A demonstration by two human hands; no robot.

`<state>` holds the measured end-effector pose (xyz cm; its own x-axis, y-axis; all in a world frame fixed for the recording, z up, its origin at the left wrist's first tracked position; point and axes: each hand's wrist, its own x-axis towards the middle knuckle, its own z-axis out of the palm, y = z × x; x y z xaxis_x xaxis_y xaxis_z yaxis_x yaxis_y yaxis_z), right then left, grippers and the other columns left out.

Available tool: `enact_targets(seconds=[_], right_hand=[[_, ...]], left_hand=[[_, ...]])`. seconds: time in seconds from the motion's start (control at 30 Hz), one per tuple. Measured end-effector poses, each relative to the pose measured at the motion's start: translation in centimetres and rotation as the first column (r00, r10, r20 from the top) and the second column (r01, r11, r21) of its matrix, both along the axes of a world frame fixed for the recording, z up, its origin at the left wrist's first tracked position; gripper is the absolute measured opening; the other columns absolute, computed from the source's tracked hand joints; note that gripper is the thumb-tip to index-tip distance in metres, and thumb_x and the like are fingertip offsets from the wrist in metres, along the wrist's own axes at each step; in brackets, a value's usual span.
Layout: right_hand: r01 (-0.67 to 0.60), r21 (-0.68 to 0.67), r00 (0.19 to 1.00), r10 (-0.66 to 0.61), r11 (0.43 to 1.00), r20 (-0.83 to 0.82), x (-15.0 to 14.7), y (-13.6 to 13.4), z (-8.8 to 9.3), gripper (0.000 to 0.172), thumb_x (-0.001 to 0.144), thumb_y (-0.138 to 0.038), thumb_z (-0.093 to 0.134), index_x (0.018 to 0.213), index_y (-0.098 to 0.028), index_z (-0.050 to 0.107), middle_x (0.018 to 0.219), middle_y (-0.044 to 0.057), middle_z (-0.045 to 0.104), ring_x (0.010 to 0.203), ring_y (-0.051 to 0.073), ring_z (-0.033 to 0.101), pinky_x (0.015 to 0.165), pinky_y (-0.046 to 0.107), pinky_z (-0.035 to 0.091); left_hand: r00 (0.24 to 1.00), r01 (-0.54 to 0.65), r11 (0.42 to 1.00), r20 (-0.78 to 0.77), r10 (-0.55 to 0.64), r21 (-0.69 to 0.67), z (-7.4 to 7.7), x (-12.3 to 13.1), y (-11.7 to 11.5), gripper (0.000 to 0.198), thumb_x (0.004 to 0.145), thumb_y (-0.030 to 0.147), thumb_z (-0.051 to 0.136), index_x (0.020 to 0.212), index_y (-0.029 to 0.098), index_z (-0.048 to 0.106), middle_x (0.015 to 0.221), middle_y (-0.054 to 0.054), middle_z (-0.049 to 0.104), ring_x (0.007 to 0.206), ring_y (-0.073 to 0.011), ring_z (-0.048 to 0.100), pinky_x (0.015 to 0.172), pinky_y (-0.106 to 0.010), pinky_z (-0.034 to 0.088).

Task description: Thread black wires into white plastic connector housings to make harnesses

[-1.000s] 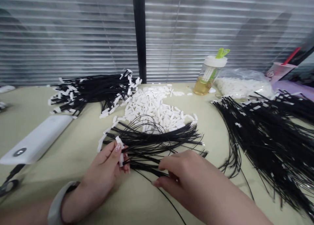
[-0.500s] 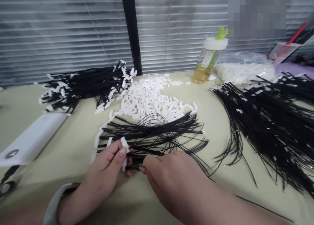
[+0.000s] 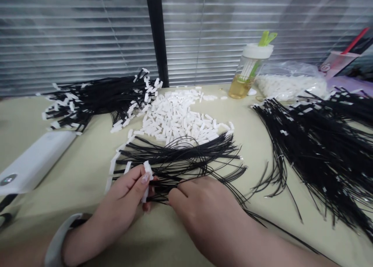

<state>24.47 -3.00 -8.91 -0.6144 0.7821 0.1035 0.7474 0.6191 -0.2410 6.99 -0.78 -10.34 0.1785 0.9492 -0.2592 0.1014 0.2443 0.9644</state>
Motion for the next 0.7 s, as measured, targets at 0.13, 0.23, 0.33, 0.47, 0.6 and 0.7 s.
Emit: enact_targets(seconds=[0.13, 0.23, 0.33, 0.47, 0.6, 0.7], right_hand=[[0.021, 0.102, 1.0, -0.023, 0.995, 0.018, -0.3, 0.0, 0.0, 0.016, 0.075, -0.006, 0.047, 0.066, -0.019, 0.048, 0.071, 0.001, 0.051, 0.065, 0.015, 0.039, 0.058, 0.027, 0.023], [0.01, 0.163, 0.998, -0.02, 0.987, 0.062, -0.1, -0.2, 0.5, 0.017, 0.075, -0.007, 0.046, 0.064, -0.019, 0.048, 0.065, 0.001, 0.049, 0.059, 0.014, 0.036, 0.054, 0.028, 0.02], [0.007, 0.161, 0.998, -0.017, 0.987, 0.061, 0.9, -0.2, 1.4, 0.017, 0.078, -0.01, 0.046, 0.063, -0.019, 0.049, 0.059, -0.001, 0.047, 0.052, 0.011, 0.035, 0.052, 0.027, 0.02], [0.095, 0.197, 0.994, -0.103, 0.976, 0.033, 2.0, -0.1, 2.2, 0.013, 0.078, -0.013, 0.047, 0.071, -0.02, 0.055, 0.059, -0.001, 0.049, 0.053, 0.01, 0.04, 0.053, 0.026, 0.025], [0.052, 0.065, 0.998, -0.053, 0.997, 0.018, 1.4, 0.0, 2.2, 0.017, 0.08, -0.012, 0.045, 0.068, -0.019, 0.055, 0.058, -0.002, 0.049, 0.051, 0.009, 0.041, 0.052, 0.025, 0.027], [0.048, -0.017, 0.999, -0.049, 0.999, -0.009, 0.5, 0.0, 1.8, 0.019, 0.081, -0.012, 0.042, 0.068, -0.018, 0.055, 0.061, 0.0, 0.05, 0.055, 0.009, 0.043, 0.053, 0.023, 0.03]], left_hand=[[0.999, -0.022, 1.0, 0.031, 0.022, -0.013, -0.1, 0.0, -0.1, 0.018, 0.08, 0.031, 0.047, 0.068, 0.019, 0.052, 0.058, 0.002, 0.048, 0.047, -0.0097, 0.047, 0.04, -0.018, 0.042], [0.998, -0.035, 0.999, 0.056, 0.037, -0.036, -0.3, -0.1, -0.1, 0.018, 0.08, 0.031, 0.046, 0.068, 0.018, 0.052, 0.058, 0.002, 0.048, 0.048, -0.0094, 0.046, 0.04, -0.017, 0.042], [0.997, -0.049, 0.998, 0.065, 0.051, -0.025, -0.4, -0.2, 0.0, 0.02, 0.082, 0.032, 0.044, 0.07, 0.019, 0.052, 0.058, 0.003, 0.048, 0.046, -0.0082, 0.046, 0.04, -0.016, 0.04], [0.993, -0.066, 0.995, 0.089, 0.073, -0.071, -0.3, -0.2, 0.1, 0.018, 0.082, 0.031, 0.044, 0.071, 0.019, 0.052, 0.058, 0.003, 0.049, 0.045, -0.0074, 0.045, 0.038, -0.015, 0.039], [0.993, -0.085, 0.993, 0.08, 0.092, -0.081, -0.2, -0.2, 0.0, 0.018, 0.081, 0.03, 0.045, 0.07, 0.019, 0.054, 0.058, 0.002, 0.05, 0.047, -0.0082, 0.045, 0.038, -0.015, 0.039], [0.992, -0.085, 0.994, 0.091, 0.091, -0.062, -0.2, -0.2, -0.1, 0.017, 0.08, 0.031, 0.047, 0.071, 0.019, 0.055, 0.061, 0.001, 0.051, 0.051, -0.0097, 0.047, 0.039, -0.015, 0.04]])
